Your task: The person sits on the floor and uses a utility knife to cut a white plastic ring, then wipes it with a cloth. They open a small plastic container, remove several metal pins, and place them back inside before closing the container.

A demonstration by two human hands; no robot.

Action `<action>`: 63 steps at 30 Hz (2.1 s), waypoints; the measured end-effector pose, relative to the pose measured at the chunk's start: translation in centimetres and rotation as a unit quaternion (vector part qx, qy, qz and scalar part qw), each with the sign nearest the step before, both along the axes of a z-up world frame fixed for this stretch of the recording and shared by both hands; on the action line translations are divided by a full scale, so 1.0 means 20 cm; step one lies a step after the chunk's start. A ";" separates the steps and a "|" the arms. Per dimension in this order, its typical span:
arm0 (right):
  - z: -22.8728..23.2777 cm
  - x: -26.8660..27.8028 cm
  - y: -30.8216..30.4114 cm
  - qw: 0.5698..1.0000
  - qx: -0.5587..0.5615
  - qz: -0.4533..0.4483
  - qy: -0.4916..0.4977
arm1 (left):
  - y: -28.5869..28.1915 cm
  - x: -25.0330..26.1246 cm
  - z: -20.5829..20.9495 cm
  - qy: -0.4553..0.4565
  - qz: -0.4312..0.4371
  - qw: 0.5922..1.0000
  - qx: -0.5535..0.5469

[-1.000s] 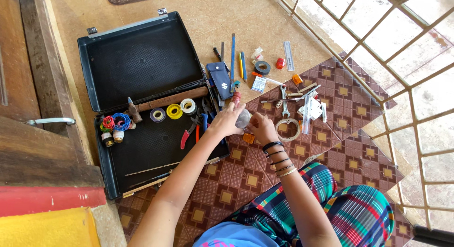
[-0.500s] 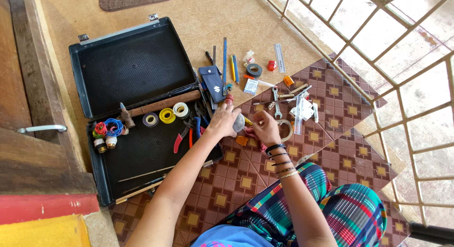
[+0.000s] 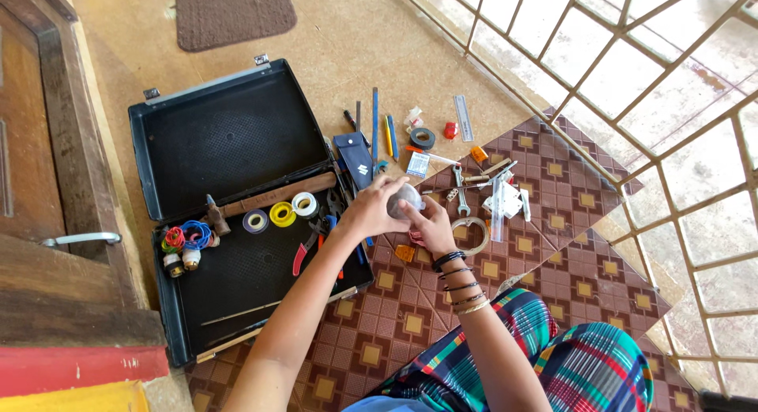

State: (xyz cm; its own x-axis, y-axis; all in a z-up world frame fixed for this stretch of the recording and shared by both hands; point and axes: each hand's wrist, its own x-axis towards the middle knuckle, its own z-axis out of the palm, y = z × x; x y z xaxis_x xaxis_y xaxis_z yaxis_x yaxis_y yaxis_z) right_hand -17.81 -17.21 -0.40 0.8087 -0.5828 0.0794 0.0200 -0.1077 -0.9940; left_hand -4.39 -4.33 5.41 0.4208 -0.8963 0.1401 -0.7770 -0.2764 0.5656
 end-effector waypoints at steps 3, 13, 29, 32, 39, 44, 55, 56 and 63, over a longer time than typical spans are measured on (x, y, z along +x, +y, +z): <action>0.09 0.00 0.03 0.995 -0.079 -0.063 0.017 | -0.01 -0.03 0.02 0.000 0.002 0.999 -0.039; 0.22 -0.04 0.02 0.994 -0.077 -0.072 0.004 | -0.03 0.07 -0.20 0.274 -0.071 0.949 -0.140; 0.25 -0.02 -0.03 0.986 0.165 0.004 0.023 | 0.00 0.04 -0.14 0.628 0.050 0.760 -0.159; 0.30 -0.04 -0.05 0.977 0.206 0.051 0.020 | -0.01 0.06 -0.18 0.641 0.067 0.752 -0.138; 0.32 -0.05 -0.05 0.948 0.308 0.076 0.001 | -0.02 0.07 -0.22 0.707 0.063 0.694 -0.122; 0.26 -0.04 -0.05 0.923 0.359 0.118 -0.079 | -0.02 0.02 -0.21 0.768 0.050 0.631 -0.098; 0.30 -0.05 -0.05 0.885 0.411 0.165 -0.142 | -0.06 0.01 -0.14 0.826 -0.026 0.549 -0.124; 0.32 -0.06 -0.06 0.886 0.391 0.183 -0.169 | -0.05 0.02 -0.13 0.829 -0.020 0.545 -0.126; 0.52 -0.13 -0.07 0.981 0.050 0.133 -0.136 | -0.01 0.08 -0.11 0.847 -0.021 0.515 -0.129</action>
